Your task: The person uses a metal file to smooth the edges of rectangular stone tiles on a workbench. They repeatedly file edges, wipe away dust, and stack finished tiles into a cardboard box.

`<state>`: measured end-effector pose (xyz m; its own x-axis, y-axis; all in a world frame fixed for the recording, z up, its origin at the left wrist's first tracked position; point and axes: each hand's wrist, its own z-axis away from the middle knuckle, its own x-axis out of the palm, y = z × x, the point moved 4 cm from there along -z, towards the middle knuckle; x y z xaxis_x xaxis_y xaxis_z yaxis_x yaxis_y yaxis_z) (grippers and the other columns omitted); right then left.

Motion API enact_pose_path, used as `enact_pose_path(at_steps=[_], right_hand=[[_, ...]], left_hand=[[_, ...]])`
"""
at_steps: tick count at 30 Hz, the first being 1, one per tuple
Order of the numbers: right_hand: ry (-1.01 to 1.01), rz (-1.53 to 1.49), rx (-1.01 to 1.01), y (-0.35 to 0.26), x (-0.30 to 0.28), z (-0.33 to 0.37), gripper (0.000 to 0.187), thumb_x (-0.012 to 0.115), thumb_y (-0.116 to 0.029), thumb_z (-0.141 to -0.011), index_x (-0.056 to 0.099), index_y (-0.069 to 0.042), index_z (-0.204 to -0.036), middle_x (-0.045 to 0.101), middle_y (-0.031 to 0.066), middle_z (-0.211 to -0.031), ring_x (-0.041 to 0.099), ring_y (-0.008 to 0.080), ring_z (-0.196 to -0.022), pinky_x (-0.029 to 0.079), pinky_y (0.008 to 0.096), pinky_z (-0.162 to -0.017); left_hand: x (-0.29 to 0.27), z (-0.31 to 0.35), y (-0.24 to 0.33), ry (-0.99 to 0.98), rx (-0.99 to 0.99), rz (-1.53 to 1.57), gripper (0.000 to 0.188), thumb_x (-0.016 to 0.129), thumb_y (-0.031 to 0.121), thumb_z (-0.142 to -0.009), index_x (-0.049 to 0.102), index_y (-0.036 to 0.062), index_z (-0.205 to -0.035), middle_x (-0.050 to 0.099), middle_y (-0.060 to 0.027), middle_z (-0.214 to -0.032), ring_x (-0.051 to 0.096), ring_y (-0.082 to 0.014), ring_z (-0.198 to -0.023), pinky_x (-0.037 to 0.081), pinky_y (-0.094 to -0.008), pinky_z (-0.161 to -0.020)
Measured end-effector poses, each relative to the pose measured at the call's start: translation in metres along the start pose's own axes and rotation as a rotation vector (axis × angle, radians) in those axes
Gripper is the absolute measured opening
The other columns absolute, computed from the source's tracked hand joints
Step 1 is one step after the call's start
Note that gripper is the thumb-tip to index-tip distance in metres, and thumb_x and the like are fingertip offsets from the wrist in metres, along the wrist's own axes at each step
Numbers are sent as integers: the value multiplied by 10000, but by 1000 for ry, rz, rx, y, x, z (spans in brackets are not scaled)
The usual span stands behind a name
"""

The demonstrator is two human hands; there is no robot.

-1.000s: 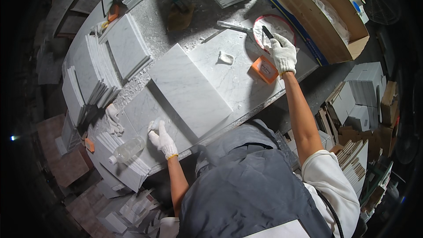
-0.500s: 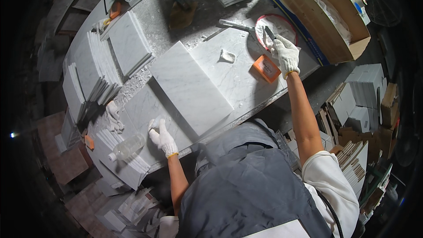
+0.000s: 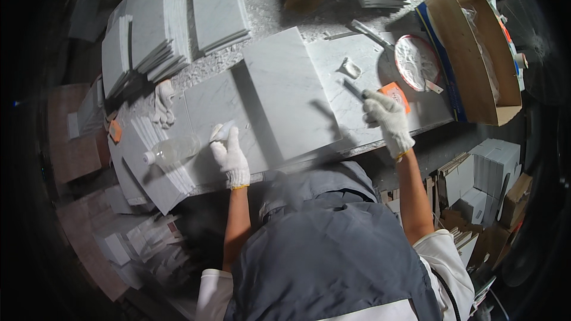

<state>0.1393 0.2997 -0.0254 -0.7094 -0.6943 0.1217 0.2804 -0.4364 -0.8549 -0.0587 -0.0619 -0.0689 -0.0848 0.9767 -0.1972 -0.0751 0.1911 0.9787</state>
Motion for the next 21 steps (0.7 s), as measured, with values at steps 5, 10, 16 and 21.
enact_pose_path(at_steps=[5, 10, 16, 21], right_hand=[[-181, 158, 117, 28, 67, 18, 353, 704, -147, -968, 690, 7, -1285, 744, 61, -929, 673, 94, -729, 560, 252, -652], [-263, 316, 96, 43, 104, 20, 354, 683, -215, -1003, 688, -79, -1330, 763, 35, -1025, 645, 67, -798, 532, 238, -724], [-202, 447, -18, 49, 124, 26, 352, 676, -211, -999, 687, -81, -1326, 765, 41, -1043, 669, 87, -806, 544, 253, -734], [-128, 797, -453, 41, 134, 34, 340, 683, -162, -995, 684, -45, -1314, 747, 23, -918, 667, 67, -776, 551, 249, -705]], left_hand=[[-6, 23, 17, -17, 58, -181, 450, 778, 136, -914, 578, -8, -1290, 630, -102, -1268, 579, -191, -1176, 443, -346, -1065], [-12, 47, 28, -49, -27, -81, 499, 792, 119, -900, 559, -16, -1320, 614, -100, -1268, 569, -188, -1173, 443, -345, -1068], [-23, 58, 25, -97, -89, -53, 514, 788, 85, -895, 542, -15, -1335, 580, -99, -1293, 561, -182, -1174, 472, -336, -1042], [-31, 59, 17, -118, -117, -11, 516, 786, 78, -896, 540, -12, -1342, 573, -100, -1303, 559, -183, -1183, 476, -338, -1043]])
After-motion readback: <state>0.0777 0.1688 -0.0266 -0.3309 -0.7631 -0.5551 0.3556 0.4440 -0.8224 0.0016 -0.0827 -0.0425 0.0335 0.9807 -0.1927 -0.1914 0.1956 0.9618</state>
